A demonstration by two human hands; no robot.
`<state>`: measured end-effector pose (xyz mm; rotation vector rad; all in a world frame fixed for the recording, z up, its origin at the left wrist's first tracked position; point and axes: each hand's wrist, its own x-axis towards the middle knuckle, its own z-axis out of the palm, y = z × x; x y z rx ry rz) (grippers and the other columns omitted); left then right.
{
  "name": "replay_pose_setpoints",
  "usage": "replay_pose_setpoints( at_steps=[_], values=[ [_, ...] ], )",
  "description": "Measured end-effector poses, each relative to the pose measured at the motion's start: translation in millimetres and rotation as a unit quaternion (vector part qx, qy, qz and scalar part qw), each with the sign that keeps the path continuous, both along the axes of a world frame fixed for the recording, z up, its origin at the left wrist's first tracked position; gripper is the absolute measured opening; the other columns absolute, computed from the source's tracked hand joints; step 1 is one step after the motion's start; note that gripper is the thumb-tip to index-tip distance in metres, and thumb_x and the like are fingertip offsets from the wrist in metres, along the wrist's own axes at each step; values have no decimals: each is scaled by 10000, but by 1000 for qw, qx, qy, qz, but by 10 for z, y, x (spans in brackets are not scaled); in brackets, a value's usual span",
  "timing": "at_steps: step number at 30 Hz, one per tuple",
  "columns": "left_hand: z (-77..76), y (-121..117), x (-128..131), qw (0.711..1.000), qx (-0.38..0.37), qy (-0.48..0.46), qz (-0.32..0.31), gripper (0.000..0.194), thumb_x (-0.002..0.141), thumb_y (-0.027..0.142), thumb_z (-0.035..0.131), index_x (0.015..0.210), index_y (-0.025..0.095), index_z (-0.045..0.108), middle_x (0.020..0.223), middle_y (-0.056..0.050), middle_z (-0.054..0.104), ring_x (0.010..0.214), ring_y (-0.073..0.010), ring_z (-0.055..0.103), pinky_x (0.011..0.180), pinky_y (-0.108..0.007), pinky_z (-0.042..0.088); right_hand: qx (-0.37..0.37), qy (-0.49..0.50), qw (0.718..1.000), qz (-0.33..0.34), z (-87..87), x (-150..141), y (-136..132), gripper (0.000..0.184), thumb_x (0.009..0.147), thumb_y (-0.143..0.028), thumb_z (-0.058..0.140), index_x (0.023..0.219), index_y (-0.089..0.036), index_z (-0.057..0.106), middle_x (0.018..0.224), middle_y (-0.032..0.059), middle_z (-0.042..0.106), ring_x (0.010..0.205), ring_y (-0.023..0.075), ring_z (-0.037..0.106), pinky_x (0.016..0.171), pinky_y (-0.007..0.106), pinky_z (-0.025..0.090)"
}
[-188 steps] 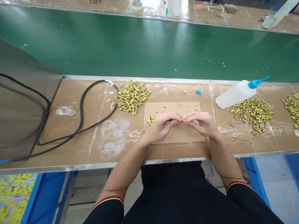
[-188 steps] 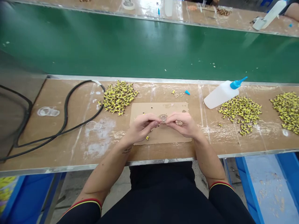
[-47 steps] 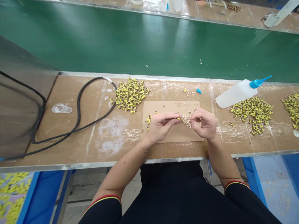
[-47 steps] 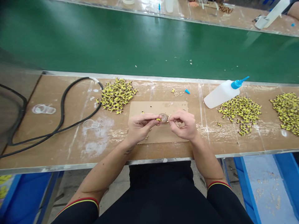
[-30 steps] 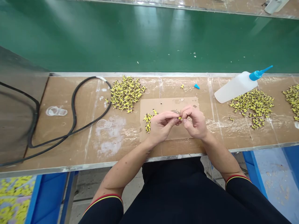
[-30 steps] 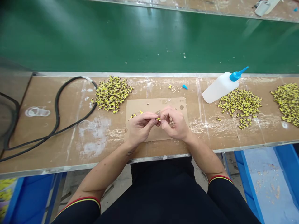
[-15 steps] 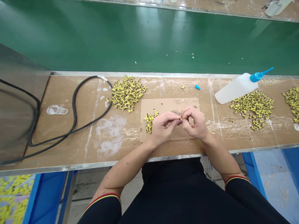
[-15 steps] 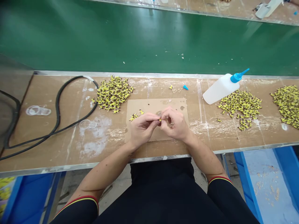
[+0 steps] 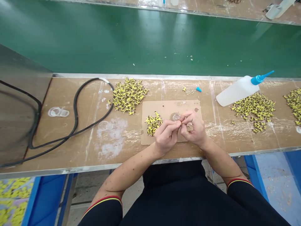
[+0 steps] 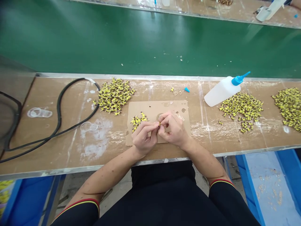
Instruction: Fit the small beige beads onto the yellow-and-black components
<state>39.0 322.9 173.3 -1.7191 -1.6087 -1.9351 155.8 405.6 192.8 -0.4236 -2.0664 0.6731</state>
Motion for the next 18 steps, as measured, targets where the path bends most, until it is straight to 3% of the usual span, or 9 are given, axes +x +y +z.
replay_pose_setpoints(
  at_steps=[4,7,13,16,18],
  values=[
    [17,13,-22,999,-7,-41,-26,198,896,68,689,1001,225,747,851,-25,773,740,-127,745,664,-216,614,23,33,999,-8,17,2,6,197,832,-71,560,881,-258,525,838,14,690,699,161,665,605,307,555],
    [23,16,-45,991,-39,-104,-69,162,904,115,703,1001,228,765,824,-20,766,710,-124,734,665,-227,613,0,30,999,12,53,25,26,182,857,-92,552,940,-254,555,852,27,700,710,166,664,584,303,553],
    [29,-3,1,941,-88,-270,-186,63,941,211,697,986,188,734,817,-34,758,641,-111,735,586,-196,594,-50,23,995,87,70,74,65,260,852,-145,558,1093,-242,554,904,37,690,740,163,664,566,285,550],
    [-1,33,-59,940,-92,-285,-165,95,956,263,686,1005,189,719,816,-32,764,628,-112,732,581,-205,589,-56,20,995,81,79,123,126,263,873,-149,573,1120,-237,565,943,48,689,772,165,673,568,272,548],
    [-39,96,-229,966,-72,-228,-100,105,950,266,685,1011,191,725,846,-41,775,655,-120,733,620,-232,595,-50,-5,998,45,104,200,218,216,891,-159,583,1096,-229,585,934,50,687,768,166,668,586,277,541]
  ],
)
